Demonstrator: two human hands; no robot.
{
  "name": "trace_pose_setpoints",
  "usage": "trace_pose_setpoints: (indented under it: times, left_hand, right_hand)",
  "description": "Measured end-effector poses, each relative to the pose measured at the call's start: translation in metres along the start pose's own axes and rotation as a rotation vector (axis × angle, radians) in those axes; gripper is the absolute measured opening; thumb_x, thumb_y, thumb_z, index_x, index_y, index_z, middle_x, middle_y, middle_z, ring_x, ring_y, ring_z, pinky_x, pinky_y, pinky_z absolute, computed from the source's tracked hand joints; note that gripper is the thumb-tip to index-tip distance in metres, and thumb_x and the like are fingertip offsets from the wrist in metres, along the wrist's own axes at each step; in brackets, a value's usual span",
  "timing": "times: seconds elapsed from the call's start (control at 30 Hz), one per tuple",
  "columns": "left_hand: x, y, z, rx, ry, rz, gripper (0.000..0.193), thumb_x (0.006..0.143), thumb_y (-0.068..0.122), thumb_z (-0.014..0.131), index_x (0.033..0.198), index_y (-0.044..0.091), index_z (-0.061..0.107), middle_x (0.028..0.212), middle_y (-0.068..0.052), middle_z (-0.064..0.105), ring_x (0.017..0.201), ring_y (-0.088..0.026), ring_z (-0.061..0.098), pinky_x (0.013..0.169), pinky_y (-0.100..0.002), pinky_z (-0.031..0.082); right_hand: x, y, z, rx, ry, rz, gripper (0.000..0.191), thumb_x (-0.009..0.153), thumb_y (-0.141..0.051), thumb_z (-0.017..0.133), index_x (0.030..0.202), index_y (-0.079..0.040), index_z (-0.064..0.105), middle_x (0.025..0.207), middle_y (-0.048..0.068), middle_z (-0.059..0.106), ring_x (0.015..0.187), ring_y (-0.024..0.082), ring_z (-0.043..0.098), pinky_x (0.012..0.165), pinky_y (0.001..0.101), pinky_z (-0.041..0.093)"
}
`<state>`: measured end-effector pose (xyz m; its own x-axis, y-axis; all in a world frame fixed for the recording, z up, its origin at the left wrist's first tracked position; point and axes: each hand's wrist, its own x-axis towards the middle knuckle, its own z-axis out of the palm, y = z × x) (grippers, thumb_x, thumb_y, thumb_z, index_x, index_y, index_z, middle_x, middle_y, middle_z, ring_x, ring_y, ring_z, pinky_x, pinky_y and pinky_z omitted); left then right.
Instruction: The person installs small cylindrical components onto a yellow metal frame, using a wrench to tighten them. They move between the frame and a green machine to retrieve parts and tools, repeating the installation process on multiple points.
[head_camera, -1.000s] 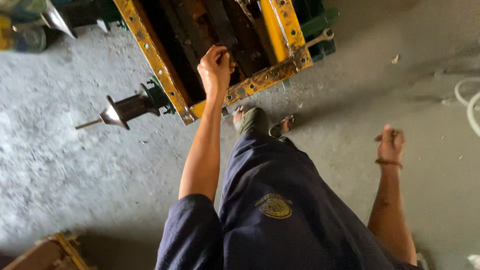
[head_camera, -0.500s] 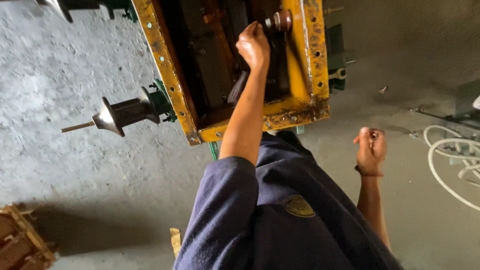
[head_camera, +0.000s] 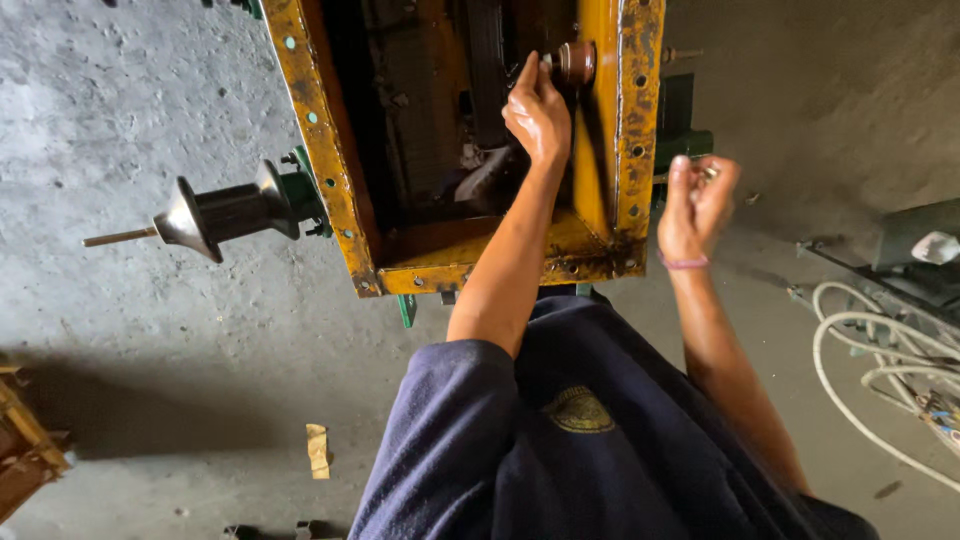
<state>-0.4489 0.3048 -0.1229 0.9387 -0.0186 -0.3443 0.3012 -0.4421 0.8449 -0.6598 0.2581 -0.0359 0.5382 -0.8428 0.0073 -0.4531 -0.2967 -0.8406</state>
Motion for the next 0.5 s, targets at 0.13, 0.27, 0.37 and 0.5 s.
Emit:
trace_pose_setpoints:
  times: [0.13, 0.27, 0.37, 0.5]
  left_hand:
    - [-0.011, -0.004, -0.001, 0.080, -0.082, -0.008, 0.037, 0.102, 0.013, 0.057, 0.138, 0.005, 0.065, 0.079, -0.024, 0.074, 0.061, -0.032, 0.064, 0.067, -0.046, 0.054]
    - [-0.017, -0.013, 0.010, 0.177, 0.035, 0.213, 0.038, 0.099, 0.008, 0.059, 0.136, 0.004, 0.067, 0.087, -0.023, 0.075, 0.076, -0.037, 0.069, 0.087, -0.044, 0.056]
    - [-0.017, -0.016, 0.014, 0.118, 0.041, 0.222, 0.039, 0.100, 0.007, 0.056, 0.138, 0.002, 0.063, 0.095, -0.023, 0.076, 0.081, -0.035, 0.072, 0.097, -0.042, 0.054]
    - [-0.007, -0.019, 0.002, -0.048, -0.083, 0.199, 0.034, 0.104, 0.005, 0.057, 0.137, 0.000, 0.064, 0.111, -0.024, 0.074, 0.098, -0.032, 0.073, 0.100, -0.039, 0.055]
  right_hand:
    - [0.006, -0.018, 0.027, 0.061, -0.001, 0.075, 0.025, 0.114, -0.025, 0.062, 0.111, -0.006, 0.046, 0.089, 0.000, 0.058, 0.078, 0.011, 0.055, 0.069, 0.0302, 0.047]
    - [0.003, -0.027, 0.031, -0.282, -0.009, -0.173, 0.022, 0.114, -0.022, 0.065, 0.114, -0.006, 0.049, 0.093, 0.009, 0.058, 0.085, 0.024, 0.056, 0.095, 0.0425, 0.038]
    - [0.003, -0.029, 0.030, -0.224, -0.054, -0.037, 0.021, 0.111, -0.023, 0.063, 0.112, -0.006, 0.049, 0.087, 0.007, 0.058, 0.082, 0.026, 0.055, 0.098, 0.0409, 0.035]
    - [0.003, -0.020, 0.029, -0.275, -0.054, -0.081, 0.023, 0.114, -0.027, 0.057, 0.114, -0.004, 0.051, 0.093, 0.011, 0.060, 0.086, 0.028, 0.056, 0.093, 0.0436, 0.037]
